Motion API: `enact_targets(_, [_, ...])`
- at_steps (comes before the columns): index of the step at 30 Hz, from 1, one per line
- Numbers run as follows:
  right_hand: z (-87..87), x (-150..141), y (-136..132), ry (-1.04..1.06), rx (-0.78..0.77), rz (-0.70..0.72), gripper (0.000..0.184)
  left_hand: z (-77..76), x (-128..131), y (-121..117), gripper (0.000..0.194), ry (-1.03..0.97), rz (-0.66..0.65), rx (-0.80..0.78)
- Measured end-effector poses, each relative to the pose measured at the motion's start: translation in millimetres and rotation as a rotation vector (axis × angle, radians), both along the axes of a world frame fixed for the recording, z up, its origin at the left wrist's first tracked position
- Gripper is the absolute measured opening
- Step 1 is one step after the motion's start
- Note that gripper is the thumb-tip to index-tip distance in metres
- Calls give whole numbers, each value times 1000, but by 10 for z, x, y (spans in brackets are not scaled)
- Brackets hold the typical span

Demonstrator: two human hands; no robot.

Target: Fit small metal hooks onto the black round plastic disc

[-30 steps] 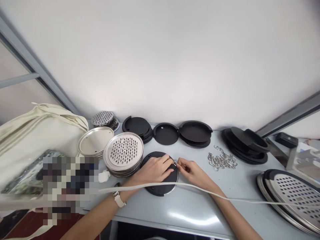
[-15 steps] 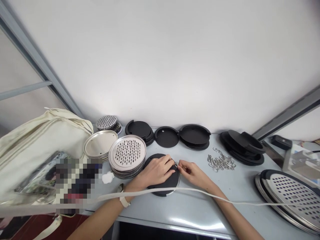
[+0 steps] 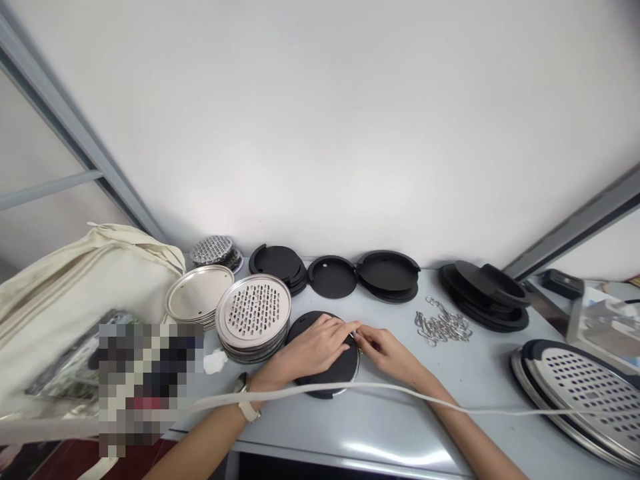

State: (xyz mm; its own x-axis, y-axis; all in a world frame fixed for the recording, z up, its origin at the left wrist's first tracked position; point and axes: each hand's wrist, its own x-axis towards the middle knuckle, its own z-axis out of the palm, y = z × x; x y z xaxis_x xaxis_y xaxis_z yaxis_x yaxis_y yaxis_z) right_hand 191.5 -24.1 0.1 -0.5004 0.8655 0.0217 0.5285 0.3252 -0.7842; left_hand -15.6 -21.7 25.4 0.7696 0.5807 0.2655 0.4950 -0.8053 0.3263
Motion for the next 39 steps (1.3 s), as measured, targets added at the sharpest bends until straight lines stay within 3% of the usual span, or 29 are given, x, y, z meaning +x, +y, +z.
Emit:
enact_targets(14, [-91, 10, 184, -70, 99, -37, 28, -70, 93, 182, 35, -27, 68, -13])
enact_targets(21, [-121, 19, 367, -168, 183, -51, 28, -114, 243, 178, 37, 1, 213, 32])
enact_targets(28, [-190, 29, 338, -179, 196, -86, 28, -140, 273, 216, 36, -141, 303, -146])
enact_targets(31, [-204, 29, 334, -179, 185, -93, 28, -138, 262, 237, 39, -204, 275, -229])
enact_targets(35, [-212, 30, 345, -173, 174, -85, 28, -115, 278, 192, 27, -90, 288, -151])
enact_targets(39, [-214, 40, 350, -146, 153, -70, 29, -106, 309, 158, 28, -30, 296, -115])
